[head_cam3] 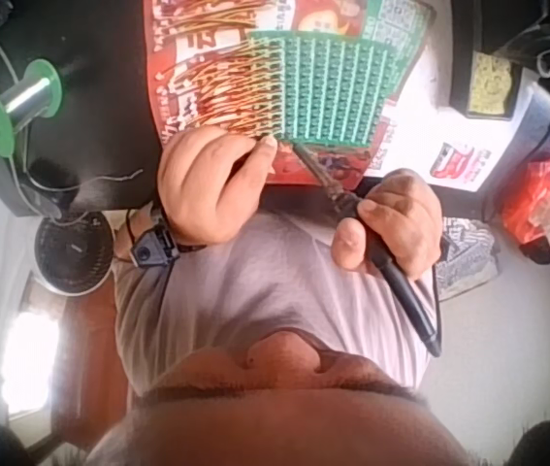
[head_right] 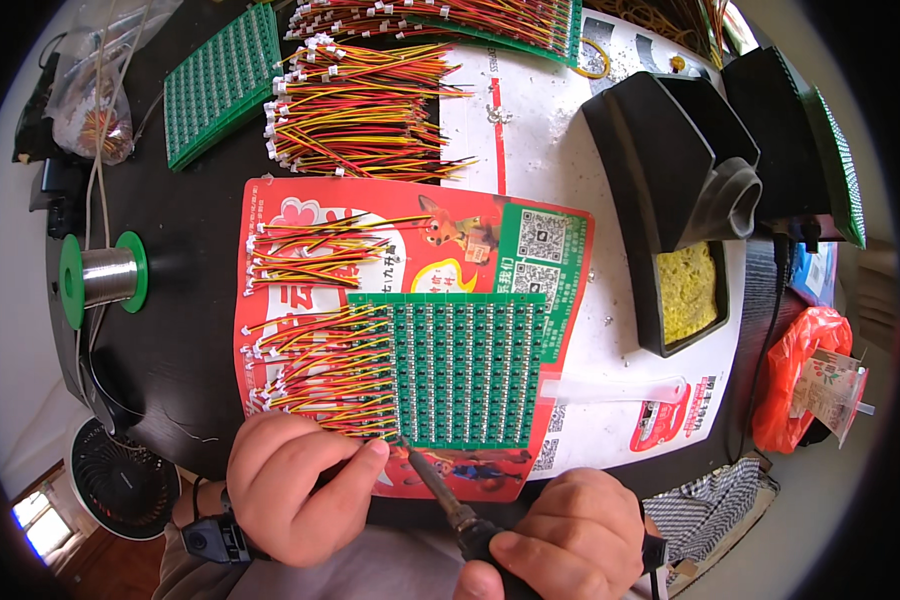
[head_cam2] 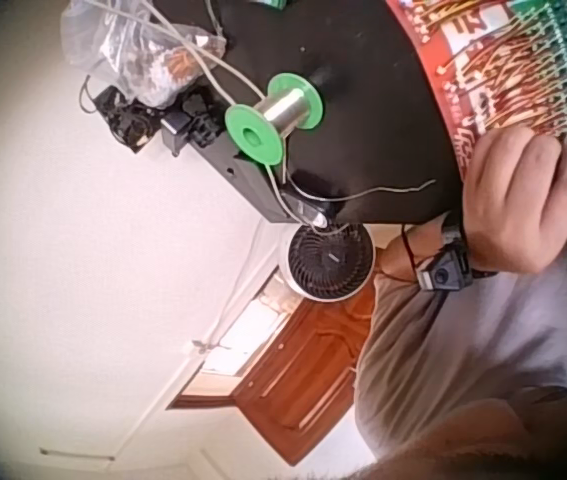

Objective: Soldering wire connectors to a green printed circuit board (PCB) using a soldering iron and solder wire.

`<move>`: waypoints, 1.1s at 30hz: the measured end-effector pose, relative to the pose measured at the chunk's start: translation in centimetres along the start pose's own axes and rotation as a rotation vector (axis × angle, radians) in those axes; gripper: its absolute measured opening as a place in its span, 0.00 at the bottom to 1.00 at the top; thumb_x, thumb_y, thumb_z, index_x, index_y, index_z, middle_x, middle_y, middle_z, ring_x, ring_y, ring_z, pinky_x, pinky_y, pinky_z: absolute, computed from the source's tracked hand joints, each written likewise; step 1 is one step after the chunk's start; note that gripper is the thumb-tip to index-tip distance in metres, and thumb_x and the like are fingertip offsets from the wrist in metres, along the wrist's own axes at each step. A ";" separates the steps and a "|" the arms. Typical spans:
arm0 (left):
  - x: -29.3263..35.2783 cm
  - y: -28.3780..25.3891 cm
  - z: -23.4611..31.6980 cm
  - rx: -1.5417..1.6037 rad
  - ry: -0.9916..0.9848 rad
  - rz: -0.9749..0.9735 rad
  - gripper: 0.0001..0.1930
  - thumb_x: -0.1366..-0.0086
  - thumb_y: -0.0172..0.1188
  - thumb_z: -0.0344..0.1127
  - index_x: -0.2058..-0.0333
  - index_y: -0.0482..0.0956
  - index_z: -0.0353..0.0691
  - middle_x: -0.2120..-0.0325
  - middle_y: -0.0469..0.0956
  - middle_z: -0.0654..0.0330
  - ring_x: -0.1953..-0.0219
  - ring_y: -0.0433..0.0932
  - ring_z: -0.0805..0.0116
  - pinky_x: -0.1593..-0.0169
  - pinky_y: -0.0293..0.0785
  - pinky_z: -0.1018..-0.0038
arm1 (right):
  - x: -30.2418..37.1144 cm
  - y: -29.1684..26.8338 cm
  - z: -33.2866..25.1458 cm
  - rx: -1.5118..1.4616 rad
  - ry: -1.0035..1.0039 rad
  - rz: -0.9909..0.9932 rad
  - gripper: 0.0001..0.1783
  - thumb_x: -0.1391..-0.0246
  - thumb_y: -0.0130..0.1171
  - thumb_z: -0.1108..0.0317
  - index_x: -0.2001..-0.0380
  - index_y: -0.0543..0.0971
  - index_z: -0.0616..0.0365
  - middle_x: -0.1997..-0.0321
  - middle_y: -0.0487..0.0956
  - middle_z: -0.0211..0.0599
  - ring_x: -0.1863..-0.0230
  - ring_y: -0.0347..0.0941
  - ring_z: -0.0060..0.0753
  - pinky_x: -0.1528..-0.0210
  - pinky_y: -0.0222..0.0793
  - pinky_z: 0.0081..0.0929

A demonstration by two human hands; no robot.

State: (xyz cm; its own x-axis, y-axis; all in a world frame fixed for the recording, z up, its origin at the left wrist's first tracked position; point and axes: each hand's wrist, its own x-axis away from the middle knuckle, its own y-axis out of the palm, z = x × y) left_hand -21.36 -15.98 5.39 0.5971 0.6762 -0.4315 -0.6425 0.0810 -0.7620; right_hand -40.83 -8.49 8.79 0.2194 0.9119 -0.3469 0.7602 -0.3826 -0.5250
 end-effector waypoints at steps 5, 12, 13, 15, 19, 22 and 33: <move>-0.1 0.0 0.0 0.003 -0.009 -0.013 0.10 0.57 0.68 0.24 0.71 0.84 0.37 0.76 0.76 0.62 0.76 0.74 0.64 0.76 0.68 0.70 | -1.5 0.2 0.6 -0.149 -0.166 -0.064 0.12 0.48 0.66 0.70 0.71 0.73 0.65 0.84 0.70 0.34 0.86 0.65 0.27 0.85 0.60 0.25; -0.1 0.1 -0.1 -0.012 0.012 -0.010 0.10 0.56 0.68 0.25 0.70 0.84 0.37 0.76 0.76 0.62 0.77 0.73 0.65 0.76 0.68 0.71 | -1.4 0.5 0.7 -0.146 -0.176 -0.033 0.11 0.48 0.65 0.70 0.71 0.73 0.65 0.85 0.69 0.33 0.86 0.64 0.25 0.85 0.60 0.24; -0.1 0.1 -0.1 -0.012 0.013 -0.010 0.10 0.56 0.68 0.25 0.70 0.84 0.37 0.76 0.76 0.62 0.77 0.73 0.65 0.76 0.68 0.71 | -1.4 0.5 0.6 -0.146 -0.179 -0.030 0.11 0.48 0.65 0.70 0.71 0.73 0.65 0.85 0.69 0.33 0.87 0.64 0.25 0.85 0.60 0.24; 0.0 0.1 0.0 -0.016 0.011 -0.014 0.10 0.56 0.68 0.25 0.70 0.84 0.37 0.76 0.76 0.63 0.77 0.73 0.65 0.76 0.67 0.70 | -1.3 0.5 0.6 -0.146 -0.181 -0.028 0.11 0.48 0.65 0.70 0.71 0.73 0.65 0.85 0.69 0.33 0.87 0.64 0.25 0.85 0.60 0.24; 0.2 0.1 0.0 -0.024 0.010 -0.013 0.11 0.56 0.68 0.25 0.70 0.84 0.37 0.76 0.76 0.63 0.76 0.73 0.65 0.76 0.68 0.70 | -1.4 0.6 0.7 -0.149 -0.187 -0.032 0.11 0.48 0.65 0.71 0.71 0.73 0.66 0.85 0.69 0.33 0.87 0.64 0.25 0.86 0.59 0.24; 0.1 0.2 0.0 -0.024 0.003 -0.010 0.11 0.56 0.68 0.25 0.69 0.84 0.37 0.76 0.76 0.63 0.76 0.73 0.65 0.76 0.68 0.70 | -1.1 0.7 1.0 -0.170 -0.213 0.004 0.11 0.48 0.65 0.70 0.72 0.73 0.66 0.85 0.69 0.33 0.86 0.64 0.26 0.86 0.59 0.25; -0.1 -0.4 0.0 0.010 -0.003 -0.022 0.12 0.56 0.68 0.24 0.69 0.84 0.37 0.74 0.77 0.61 0.74 0.74 0.63 0.75 0.69 0.70 | -1.3 0.5 1.2 -0.184 -0.254 0.012 0.13 0.47 0.64 0.68 0.74 0.72 0.66 0.84 0.69 0.35 0.86 0.66 0.29 0.86 0.61 0.26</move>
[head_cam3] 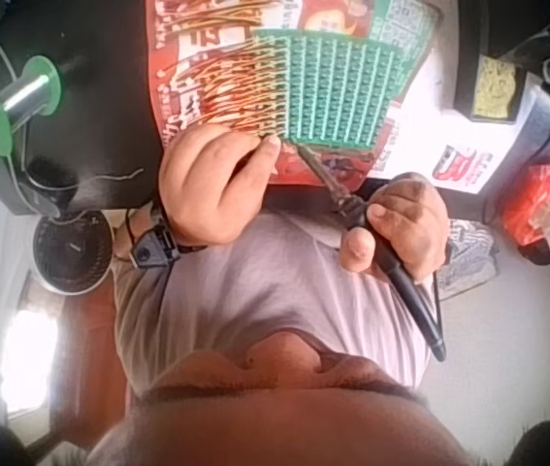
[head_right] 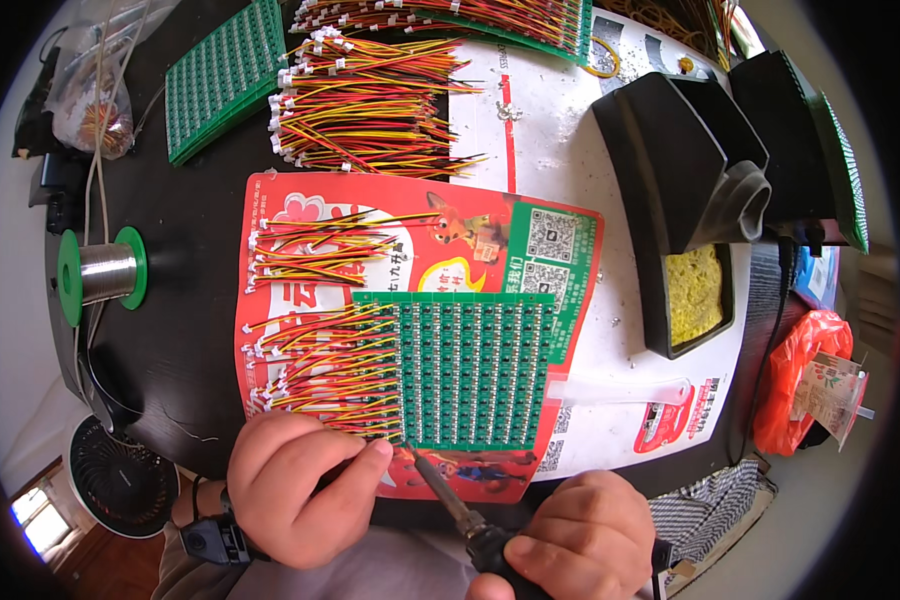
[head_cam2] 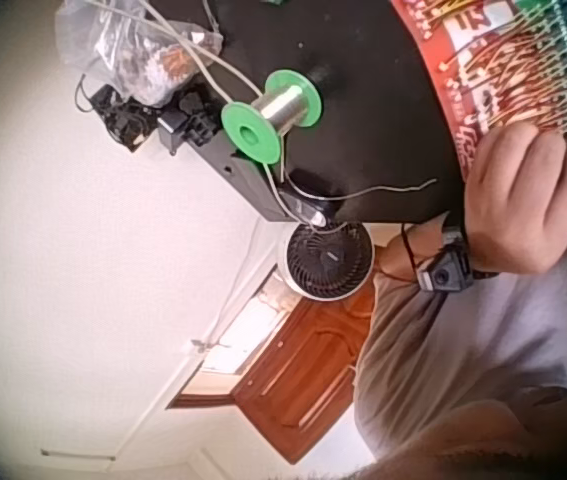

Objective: Soldering wire connectors to a green printed circuit board (PCB) using a soldering iron and solder wire.

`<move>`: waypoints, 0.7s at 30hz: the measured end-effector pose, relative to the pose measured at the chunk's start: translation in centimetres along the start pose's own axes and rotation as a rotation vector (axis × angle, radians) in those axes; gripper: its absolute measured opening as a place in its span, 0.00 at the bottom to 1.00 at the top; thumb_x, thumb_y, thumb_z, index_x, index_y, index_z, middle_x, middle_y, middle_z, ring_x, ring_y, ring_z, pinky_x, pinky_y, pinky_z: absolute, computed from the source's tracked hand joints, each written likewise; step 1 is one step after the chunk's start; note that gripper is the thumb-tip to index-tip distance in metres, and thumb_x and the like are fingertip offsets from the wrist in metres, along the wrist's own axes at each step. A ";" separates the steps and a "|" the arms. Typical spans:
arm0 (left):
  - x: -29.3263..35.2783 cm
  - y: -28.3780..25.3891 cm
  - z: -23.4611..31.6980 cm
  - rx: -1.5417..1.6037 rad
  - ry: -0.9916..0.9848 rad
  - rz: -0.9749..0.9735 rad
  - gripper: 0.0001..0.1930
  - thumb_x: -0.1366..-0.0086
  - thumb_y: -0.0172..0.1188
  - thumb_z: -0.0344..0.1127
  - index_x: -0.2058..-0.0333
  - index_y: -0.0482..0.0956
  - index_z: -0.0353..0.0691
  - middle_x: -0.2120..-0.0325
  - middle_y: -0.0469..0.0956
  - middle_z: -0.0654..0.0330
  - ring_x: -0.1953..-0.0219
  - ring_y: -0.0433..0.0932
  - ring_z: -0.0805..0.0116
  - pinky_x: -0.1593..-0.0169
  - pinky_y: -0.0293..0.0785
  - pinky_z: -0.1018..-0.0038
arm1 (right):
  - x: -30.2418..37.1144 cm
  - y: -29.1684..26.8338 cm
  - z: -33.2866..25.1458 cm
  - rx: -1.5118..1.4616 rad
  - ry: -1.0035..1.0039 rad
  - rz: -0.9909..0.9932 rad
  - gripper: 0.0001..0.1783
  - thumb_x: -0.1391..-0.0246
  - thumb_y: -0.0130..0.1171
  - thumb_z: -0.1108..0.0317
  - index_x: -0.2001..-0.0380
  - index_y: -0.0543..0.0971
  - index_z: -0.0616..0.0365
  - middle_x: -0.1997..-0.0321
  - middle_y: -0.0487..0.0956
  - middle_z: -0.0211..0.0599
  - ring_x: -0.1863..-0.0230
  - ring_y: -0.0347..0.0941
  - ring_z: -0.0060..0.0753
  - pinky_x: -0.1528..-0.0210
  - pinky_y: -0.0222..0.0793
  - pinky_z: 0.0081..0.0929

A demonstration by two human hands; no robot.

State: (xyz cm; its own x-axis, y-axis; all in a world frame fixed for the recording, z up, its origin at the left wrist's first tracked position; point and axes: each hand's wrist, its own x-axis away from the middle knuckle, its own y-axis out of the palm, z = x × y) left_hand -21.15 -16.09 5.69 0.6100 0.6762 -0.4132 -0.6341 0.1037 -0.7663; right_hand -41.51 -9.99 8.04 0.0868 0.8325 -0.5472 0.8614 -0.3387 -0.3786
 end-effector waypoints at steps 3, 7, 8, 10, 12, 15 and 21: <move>0.2 0.4 -0.3 0.026 0.010 -0.007 0.12 0.57 0.67 0.23 0.69 0.84 0.36 0.74 0.77 0.60 0.74 0.74 0.63 0.75 0.69 0.70 | 0.2 0.2 0.0 0.018 0.004 0.010 0.13 0.47 0.64 0.68 0.74 0.72 0.66 0.84 0.69 0.35 0.86 0.67 0.30 0.86 0.61 0.26; 0.2 0.4 -0.2 0.023 0.009 -0.009 0.12 0.57 0.67 0.23 0.69 0.84 0.35 0.74 0.78 0.60 0.74 0.74 0.63 0.75 0.69 0.70 | 0.0 0.2 -0.2 0.033 0.029 -0.003 0.13 0.48 0.65 0.69 0.74 0.72 0.66 0.85 0.69 0.35 0.87 0.66 0.29 0.87 0.61 0.26; 0.2 0.3 -0.3 0.026 0.015 -0.012 0.12 0.57 0.67 0.23 0.69 0.84 0.35 0.74 0.78 0.60 0.74 0.74 0.63 0.75 0.69 0.71 | 0.0 0.2 -0.2 0.037 0.026 -0.009 0.13 0.48 0.65 0.69 0.74 0.73 0.66 0.85 0.69 0.35 0.86 0.66 0.29 0.87 0.61 0.26; 0.1 0.3 -0.4 0.030 0.022 -0.014 0.12 0.57 0.67 0.23 0.69 0.84 0.35 0.74 0.77 0.60 0.74 0.74 0.63 0.75 0.69 0.71 | 0.0 0.2 -0.2 0.044 0.028 -0.013 0.13 0.49 0.65 0.69 0.74 0.73 0.66 0.85 0.69 0.34 0.87 0.66 0.29 0.87 0.60 0.26; 0.0 0.3 -0.4 0.031 0.023 -0.017 0.12 0.57 0.67 0.24 0.69 0.84 0.35 0.74 0.77 0.60 0.74 0.74 0.63 0.75 0.69 0.71 | 0.5 0.4 -0.2 0.053 0.032 -0.018 0.13 0.49 0.66 0.69 0.74 0.73 0.66 0.85 0.69 0.34 0.87 0.66 0.29 0.87 0.60 0.26; 0.0 0.1 -0.2 0.011 0.017 -0.023 0.12 0.56 0.67 0.23 0.69 0.84 0.34 0.74 0.77 0.60 0.74 0.74 0.63 0.75 0.69 0.71 | 2.1 1.3 -0.1 0.177 0.073 0.113 0.17 0.49 0.65 0.57 0.76 0.72 0.56 0.85 0.66 0.26 0.86 0.63 0.22 0.85 0.57 0.21; 0.1 0.1 -0.1 0.023 0.010 -0.019 0.11 0.55 0.67 0.22 0.69 0.84 0.33 0.74 0.77 0.59 0.74 0.74 0.62 0.75 0.70 0.71 | 2.0 1.2 0.0 0.180 0.057 0.122 0.17 0.48 0.64 0.56 0.77 0.71 0.55 0.86 0.66 0.25 0.87 0.62 0.21 0.86 0.56 0.20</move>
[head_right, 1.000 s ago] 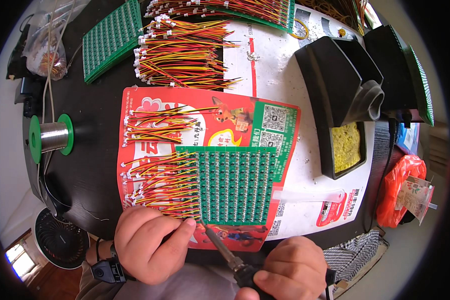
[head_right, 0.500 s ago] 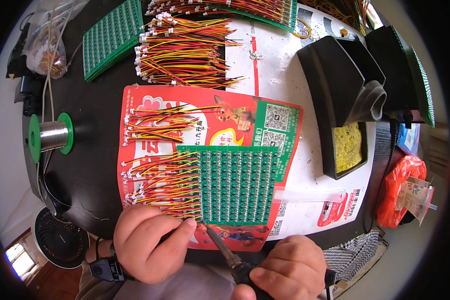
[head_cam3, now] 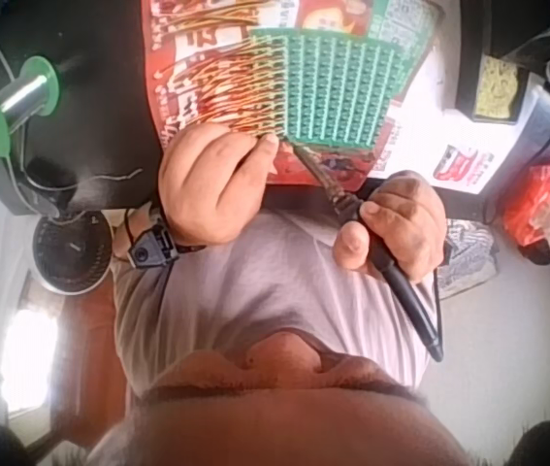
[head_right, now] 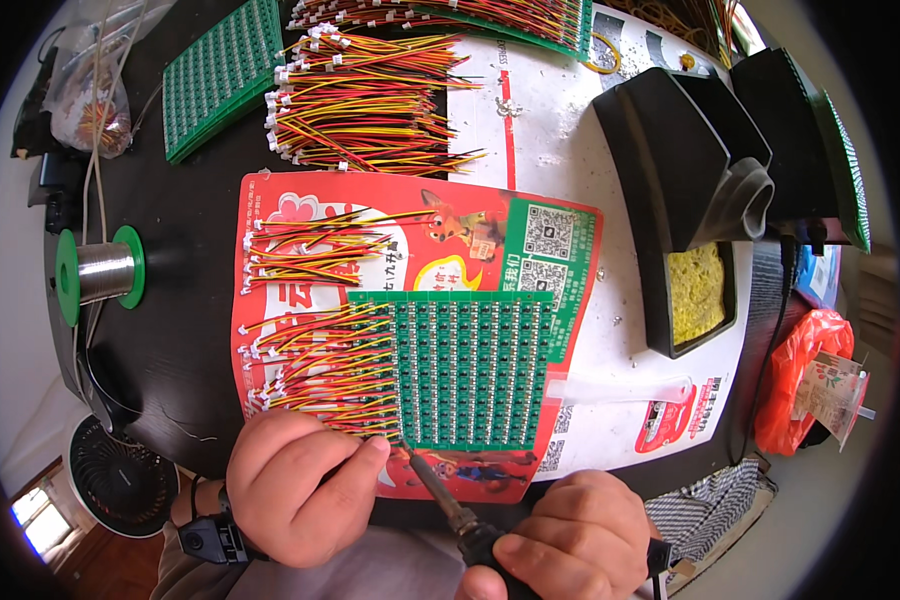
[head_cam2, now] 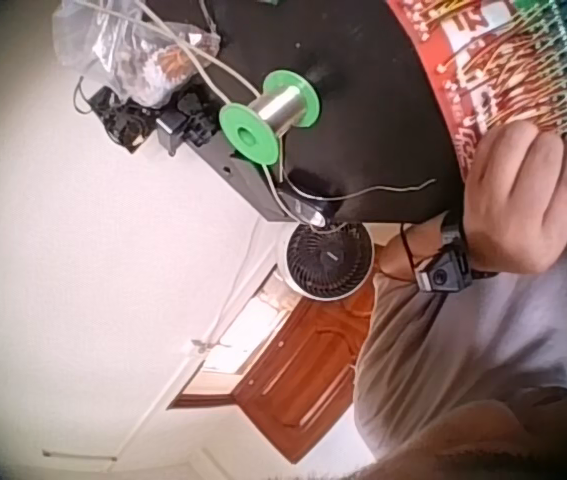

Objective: Soldering wire connectors to a green printed circuit board (PCB) using a soldering iron and solder wire.

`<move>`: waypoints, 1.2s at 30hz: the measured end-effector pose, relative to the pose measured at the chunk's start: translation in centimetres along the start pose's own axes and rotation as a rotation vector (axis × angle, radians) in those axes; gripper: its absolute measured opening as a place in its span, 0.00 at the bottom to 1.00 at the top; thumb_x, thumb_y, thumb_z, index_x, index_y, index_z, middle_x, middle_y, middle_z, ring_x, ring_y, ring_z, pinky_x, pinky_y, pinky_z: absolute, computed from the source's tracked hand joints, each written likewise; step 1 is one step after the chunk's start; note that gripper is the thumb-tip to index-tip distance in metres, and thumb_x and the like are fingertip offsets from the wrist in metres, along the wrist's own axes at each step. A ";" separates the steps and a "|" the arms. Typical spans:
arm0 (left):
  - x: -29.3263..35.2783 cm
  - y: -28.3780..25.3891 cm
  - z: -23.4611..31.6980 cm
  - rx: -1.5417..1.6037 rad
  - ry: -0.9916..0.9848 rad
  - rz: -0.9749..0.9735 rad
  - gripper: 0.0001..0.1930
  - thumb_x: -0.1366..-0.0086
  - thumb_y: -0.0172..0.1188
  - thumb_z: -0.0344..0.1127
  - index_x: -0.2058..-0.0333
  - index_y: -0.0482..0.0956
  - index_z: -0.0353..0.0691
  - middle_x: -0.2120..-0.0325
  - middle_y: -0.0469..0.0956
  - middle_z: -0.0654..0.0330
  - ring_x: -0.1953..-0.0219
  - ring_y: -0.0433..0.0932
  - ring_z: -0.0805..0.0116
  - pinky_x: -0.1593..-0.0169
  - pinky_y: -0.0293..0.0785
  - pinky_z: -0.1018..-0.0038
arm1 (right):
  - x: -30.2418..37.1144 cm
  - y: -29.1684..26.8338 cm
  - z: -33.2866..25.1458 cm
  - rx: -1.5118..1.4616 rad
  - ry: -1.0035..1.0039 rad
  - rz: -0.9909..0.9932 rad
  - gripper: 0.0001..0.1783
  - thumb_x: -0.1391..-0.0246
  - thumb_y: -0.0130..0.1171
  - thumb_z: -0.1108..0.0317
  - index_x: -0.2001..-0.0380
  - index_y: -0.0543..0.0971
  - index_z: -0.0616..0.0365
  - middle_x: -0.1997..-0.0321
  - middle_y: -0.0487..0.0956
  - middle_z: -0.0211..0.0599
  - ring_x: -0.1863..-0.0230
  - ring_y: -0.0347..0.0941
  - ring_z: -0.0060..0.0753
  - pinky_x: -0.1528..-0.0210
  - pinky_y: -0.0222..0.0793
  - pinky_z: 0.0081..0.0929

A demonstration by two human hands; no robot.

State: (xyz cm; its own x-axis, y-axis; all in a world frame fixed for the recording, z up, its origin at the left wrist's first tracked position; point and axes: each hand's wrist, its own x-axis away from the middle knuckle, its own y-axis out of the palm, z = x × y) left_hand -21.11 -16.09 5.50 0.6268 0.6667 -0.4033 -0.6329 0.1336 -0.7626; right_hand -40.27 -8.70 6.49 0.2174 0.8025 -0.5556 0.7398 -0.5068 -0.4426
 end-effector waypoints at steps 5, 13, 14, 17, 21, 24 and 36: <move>0.0 0.1 -0.3 0.019 0.001 -0.011 0.11 0.55 0.67 0.22 0.69 0.84 0.32 0.74 0.78 0.59 0.74 0.74 0.62 0.75 0.70 0.71 | 0.0 0.2 0.0 0.024 0.002 -0.008 0.17 0.48 0.64 0.55 0.77 0.71 0.55 0.86 0.65 0.25 0.88 0.62 0.20 0.86 0.56 0.20; 0.0 0.0 -0.3 0.013 0.015 -0.007 0.11 0.55 0.67 0.23 0.69 0.84 0.33 0.75 0.77 0.59 0.75 0.74 0.63 0.76 0.69 0.71 | 0.0 0.3 0.0 0.021 0.005 0.009 0.18 0.48 0.64 0.54 0.76 0.71 0.55 0.87 0.65 0.24 0.88 0.61 0.20 0.86 0.55 0.19; 0.0 0.0 -0.2 0.014 0.010 -0.010 0.11 0.56 0.67 0.23 0.69 0.84 0.33 0.75 0.77 0.59 0.75 0.74 0.63 0.76 0.69 0.71 | -0.1 0.3 0.0 0.020 0.000 0.010 0.18 0.48 0.64 0.54 0.76 0.71 0.55 0.87 0.65 0.24 0.88 0.61 0.20 0.86 0.54 0.20; 0.0 0.1 -0.3 0.019 0.008 -0.013 0.11 0.56 0.67 0.23 0.69 0.84 0.33 0.75 0.77 0.60 0.75 0.73 0.63 0.76 0.69 0.71 | -2.2 -0.7 -0.3 -0.123 -0.016 -0.150 0.13 0.48 0.66 0.68 0.74 0.73 0.65 0.84 0.69 0.34 0.86 0.66 0.28 0.87 0.60 0.26; -0.1 0.1 -0.2 0.026 0.013 -0.017 0.11 0.55 0.67 0.22 0.69 0.84 0.33 0.75 0.77 0.60 0.74 0.73 0.63 0.76 0.69 0.71 | 0.2 -0.3 -0.3 0.033 0.014 0.001 0.18 0.48 0.64 0.54 0.77 0.71 0.55 0.86 0.65 0.24 0.87 0.62 0.20 0.86 0.54 0.19; 0.1 -0.2 -0.1 0.002 0.005 -0.022 0.11 0.54 0.67 0.22 0.69 0.83 0.33 0.74 0.77 0.59 0.74 0.73 0.63 0.75 0.69 0.70 | -0.6 -1.1 -0.5 -0.089 0.062 -0.148 0.15 0.53 0.72 0.62 0.69 0.76 0.55 0.84 0.66 0.26 0.85 0.62 0.26 0.81 0.58 0.26; -0.4 -0.1 -0.4 -0.020 0.059 -0.011 0.10 0.49 0.65 0.26 0.66 0.83 0.32 0.73 0.76 0.60 0.71 0.77 0.64 0.70 0.77 0.68 | -1.9 -1.7 0.1 -0.183 -0.106 -0.069 0.13 0.42 0.62 0.65 0.70 0.74 0.65 0.82 0.69 0.34 0.83 0.68 0.31 0.85 0.64 0.26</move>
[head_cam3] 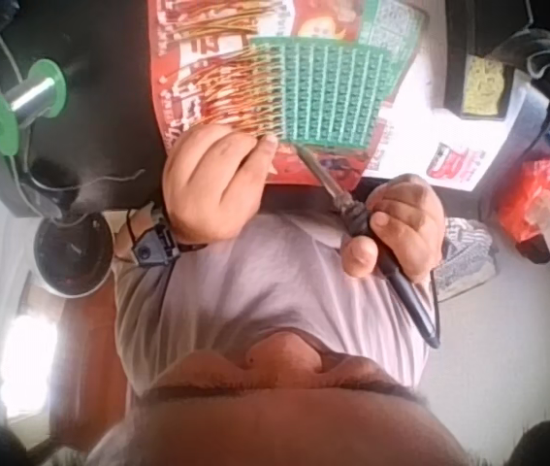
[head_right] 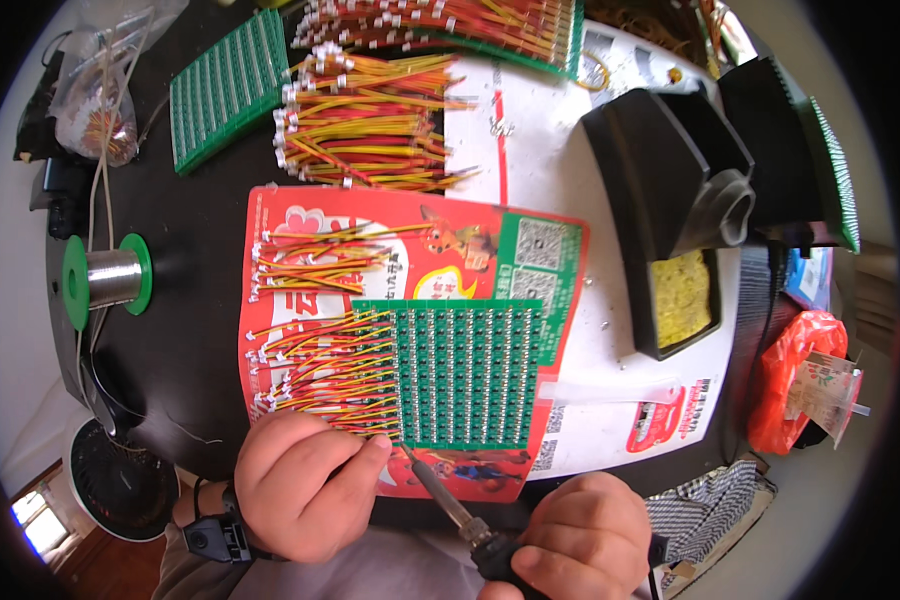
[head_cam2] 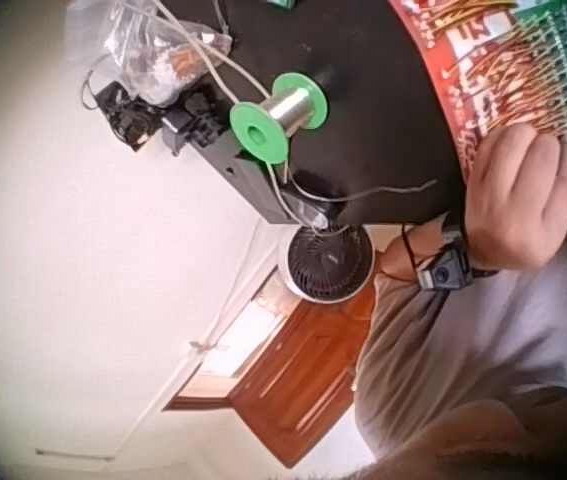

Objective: Soldering wire connectors to a green printed circuit board (PCB) using a soldering iron and solder wire.

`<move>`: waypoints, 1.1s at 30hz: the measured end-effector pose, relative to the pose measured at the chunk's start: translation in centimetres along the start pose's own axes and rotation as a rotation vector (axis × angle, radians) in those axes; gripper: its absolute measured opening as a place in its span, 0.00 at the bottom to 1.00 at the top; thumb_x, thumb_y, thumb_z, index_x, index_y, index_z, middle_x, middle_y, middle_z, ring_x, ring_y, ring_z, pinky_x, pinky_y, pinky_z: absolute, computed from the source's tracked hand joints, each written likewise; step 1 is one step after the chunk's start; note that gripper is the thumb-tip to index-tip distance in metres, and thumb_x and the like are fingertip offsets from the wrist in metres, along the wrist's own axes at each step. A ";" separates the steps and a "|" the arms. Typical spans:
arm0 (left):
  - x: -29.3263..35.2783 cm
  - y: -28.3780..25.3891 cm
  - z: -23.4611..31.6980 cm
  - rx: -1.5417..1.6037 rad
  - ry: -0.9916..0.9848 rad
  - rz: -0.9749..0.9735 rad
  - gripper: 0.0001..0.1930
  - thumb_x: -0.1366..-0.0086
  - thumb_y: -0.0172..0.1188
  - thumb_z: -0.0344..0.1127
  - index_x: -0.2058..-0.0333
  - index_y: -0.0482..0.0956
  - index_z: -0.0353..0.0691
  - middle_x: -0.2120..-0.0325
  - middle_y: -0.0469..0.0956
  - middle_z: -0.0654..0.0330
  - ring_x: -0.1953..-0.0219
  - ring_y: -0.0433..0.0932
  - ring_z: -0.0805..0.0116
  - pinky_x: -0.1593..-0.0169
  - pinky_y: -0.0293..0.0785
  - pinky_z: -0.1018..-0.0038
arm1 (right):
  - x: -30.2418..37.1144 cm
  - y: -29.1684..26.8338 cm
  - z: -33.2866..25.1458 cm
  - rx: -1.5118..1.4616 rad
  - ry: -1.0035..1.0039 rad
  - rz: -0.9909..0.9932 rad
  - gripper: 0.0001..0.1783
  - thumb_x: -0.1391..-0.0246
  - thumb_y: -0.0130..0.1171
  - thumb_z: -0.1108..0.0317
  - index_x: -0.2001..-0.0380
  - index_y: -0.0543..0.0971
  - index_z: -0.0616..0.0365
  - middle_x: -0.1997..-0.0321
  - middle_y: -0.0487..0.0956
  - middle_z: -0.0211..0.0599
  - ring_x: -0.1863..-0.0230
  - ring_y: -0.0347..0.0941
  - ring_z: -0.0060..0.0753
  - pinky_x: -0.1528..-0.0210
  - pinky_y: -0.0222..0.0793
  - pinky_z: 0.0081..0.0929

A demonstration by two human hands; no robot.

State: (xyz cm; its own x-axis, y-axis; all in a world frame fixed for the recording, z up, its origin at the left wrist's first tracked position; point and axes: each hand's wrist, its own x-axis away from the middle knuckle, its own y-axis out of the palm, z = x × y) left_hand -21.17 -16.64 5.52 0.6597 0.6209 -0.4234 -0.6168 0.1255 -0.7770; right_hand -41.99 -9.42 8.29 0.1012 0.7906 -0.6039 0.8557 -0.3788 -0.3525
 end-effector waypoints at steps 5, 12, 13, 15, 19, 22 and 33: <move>0.4 -0.7 0.1 -0.022 -0.012 -0.045 0.10 0.49 0.65 0.26 0.65 0.82 0.33 0.72 0.76 0.59 0.69 0.76 0.61 0.68 0.76 0.67 | 2.5 0.2 1.9 0.147 -0.087 0.284 0.21 0.38 0.58 0.52 0.61 0.70 0.62 0.76 0.66 0.34 0.82 0.58 0.25 0.82 0.52 0.24; 0.4 -0.8 0.0 0.109 -0.036 -0.034 0.13 0.55 0.66 0.22 0.67 0.85 0.33 0.72 0.75 0.58 0.70 0.74 0.58 0.67 0.73 0.66 | -3.9 -5.0 1.1 0.850 -0.070 0.053 0.21 0.39 0.57 0.65 0.47 0.71 0.66 0.62 0.74 0.52 0.66 0.72 0.47 0.64 0.70 0.40; 0.3 -0.8 0.1 0.114 -0.057 -0.046 0.13 0.55 0.66 0.22 0.67 0.85 0.34 0.72 0.75 0.58 0.69 0.74 0.58 0.67 0.74 0.66 | -4.3 -5.1 1.3 0.920 -0.035 0.021 0.22 0.38 0.56 0.64 0.45 0.71 0.67 0.57 0.74 0.55 0.61 0.74 0.53 0.57 0.72 0.44; 0.0 -0.8 0.2 0.122 -0.051 -0.046 0.13 0.55 0.67 0.22 0.67 0.85 0.34 0.72 0.75 0.58 0.69 0.74 0.58 0.66 0.74 0.66 | -3.4 -4.9 2.6 0.892 -0.017 0.066 0.23 0.42 0.58 0.68 0.45 0.72 0.69 0.57 0.75 0.55 0.59 0.74 0.54 0.53 0.72 0.45; -0.2 -1.0 0.0 0.129 -0.063 -0.064 0.12 0.54 0.67 0.22 0.67 0.85 0.35 0.73 0.75 0.59 0.69 0.74 0.57 0.66 0.74 0.65 | -4.3 -4.6 2.9 0.741 0.002 -0.016 0.23 0.52 0.58 0.79 0.49 0.74 0.71 0.61 0.77 0.53 0.63 0.76 0.52 0.59 0.75 0.41; -0.1 -1.1 -0.2 0.108 -0.053 -0.081 0.11 0.50 0.65 0.27 0.65 0.84 0.34 0.72 0.75 0.60 0.66 0.75 0.58 0.62 0.75 0.64 | -3.4 -5.2 1.8 0.785 -0.049 0.107 0.23 0.48 0.56 0.74 0.48 0.72 0.70 0.63 0.76 0.52 0.65 0.75 0.52 0.61 0.74 0.43; -0.2 -0.6 0.3 0.116 -0.028 -0.024 0.10 0.54 0.67 0.22 0.69 0.83 0.34 0.74 0.75 0.58 0.70 0.75 0.57 0.67 0.73 0.64 | 0.8 -5.8 -1.8 -0.114 0.330 0.609 0.23 0.38 0.57 0.60 0.51 0.69 0.70 0.63 0.76 0.48 0.73 0.75 0.31 0.70 0.72 0.19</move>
State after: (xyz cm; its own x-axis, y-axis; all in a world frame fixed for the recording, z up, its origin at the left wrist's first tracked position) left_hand -21.07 -16.65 6.18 0.6635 0.6377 -0.3914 -0.6478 0.2279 -0.7269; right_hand -45.98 -5.74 11.17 0.7128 0.5655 -0.4149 0.6439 -0.7621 0.0675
